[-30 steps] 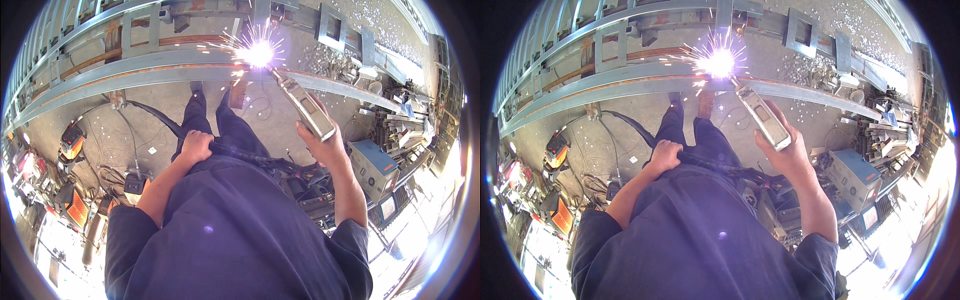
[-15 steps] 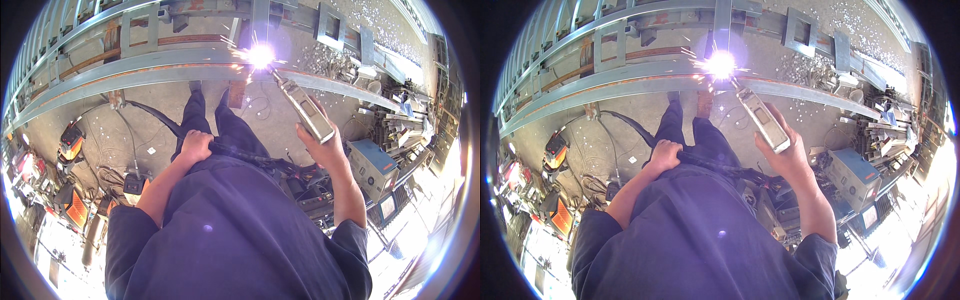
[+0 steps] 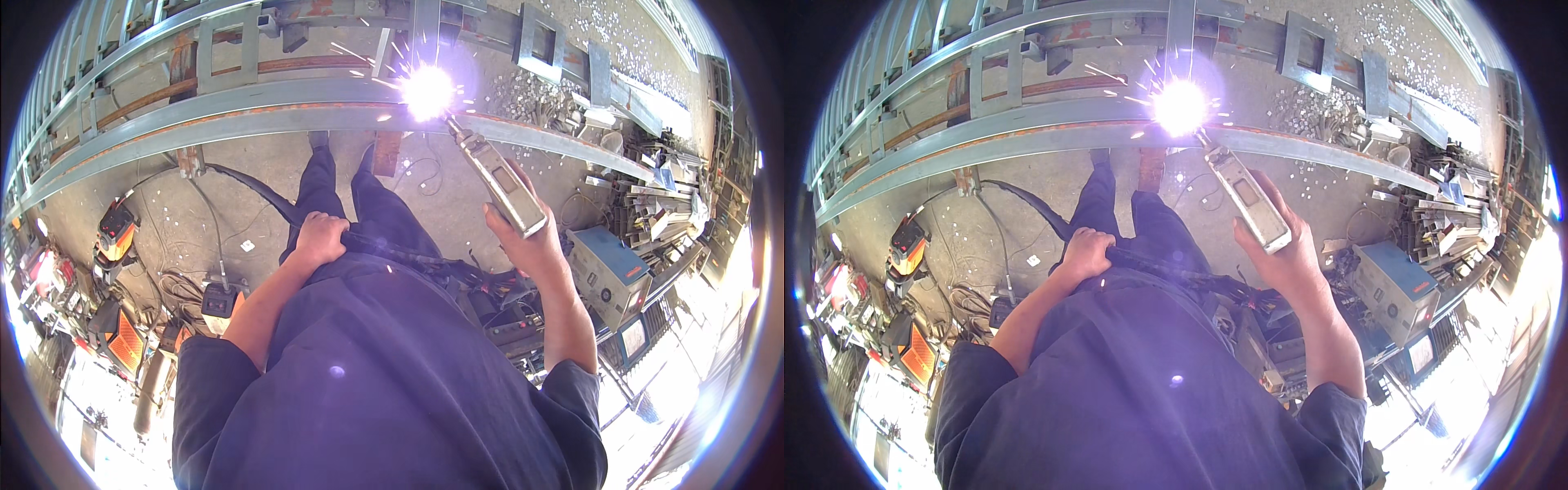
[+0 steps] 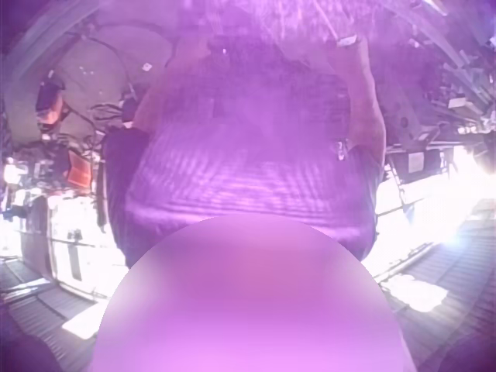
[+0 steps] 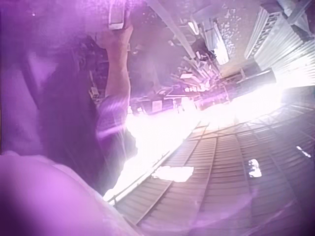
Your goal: The person welds multiple joints on a large metal frame structure using a handheld welding torch. They position the torch at various seams, create welds with visible sparks, and occasionally reposition the frame sections to access different joints.
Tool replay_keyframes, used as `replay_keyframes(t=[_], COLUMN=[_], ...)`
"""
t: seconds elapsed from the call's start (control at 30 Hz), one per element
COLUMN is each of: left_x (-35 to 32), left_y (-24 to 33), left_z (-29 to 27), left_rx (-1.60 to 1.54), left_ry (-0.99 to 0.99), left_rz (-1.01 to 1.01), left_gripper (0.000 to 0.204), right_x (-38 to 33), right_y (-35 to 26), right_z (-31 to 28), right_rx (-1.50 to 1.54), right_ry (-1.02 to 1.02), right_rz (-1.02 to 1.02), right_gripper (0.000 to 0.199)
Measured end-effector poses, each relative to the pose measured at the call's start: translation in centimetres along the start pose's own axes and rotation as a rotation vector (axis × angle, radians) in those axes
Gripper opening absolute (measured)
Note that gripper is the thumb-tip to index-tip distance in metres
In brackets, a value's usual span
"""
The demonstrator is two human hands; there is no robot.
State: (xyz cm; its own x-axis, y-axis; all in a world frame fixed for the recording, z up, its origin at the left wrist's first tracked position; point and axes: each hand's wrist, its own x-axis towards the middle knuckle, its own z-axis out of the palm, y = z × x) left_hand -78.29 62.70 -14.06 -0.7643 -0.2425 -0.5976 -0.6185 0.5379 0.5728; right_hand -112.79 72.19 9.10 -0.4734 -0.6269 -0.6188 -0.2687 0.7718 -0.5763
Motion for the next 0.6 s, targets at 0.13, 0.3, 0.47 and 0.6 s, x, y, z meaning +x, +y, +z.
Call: replay_keyframes(t=[0.13, 0.3, 0.47, 0.6], left_x=[-0.02, 0.16, 0.24, 0.25], left_y=[-0.19, -0.04, 0.07, 0.07], left_z=[0.34, -0.09, -0.27, -0.21], left_rx=[-0.009, 0.018, 0.033, 0.030], left_ry=[0.032, -0.063, -0.083, -0.088], left_rz=[0.015, -0.021, -0.026, -0.027], left_gripper=[0.023, 0.029, 0.029, 0.029], right_x=[-0.07, -0.08, -0.26, -0.39], right_y=[-0.19, 0.49, 0.22, 0.57], right_z=[-0.01, 0.10, 0.00, 0.02], right_rx=[-0.006, 0.009, 0.024, 0.017], right_ry=[0.000, 0.004, 0.000, 0.013], right_rz=[0.018, -0.007, 0.034, 0.017], right_gripper=[0.067, 0.068, 0.067, 0.067])
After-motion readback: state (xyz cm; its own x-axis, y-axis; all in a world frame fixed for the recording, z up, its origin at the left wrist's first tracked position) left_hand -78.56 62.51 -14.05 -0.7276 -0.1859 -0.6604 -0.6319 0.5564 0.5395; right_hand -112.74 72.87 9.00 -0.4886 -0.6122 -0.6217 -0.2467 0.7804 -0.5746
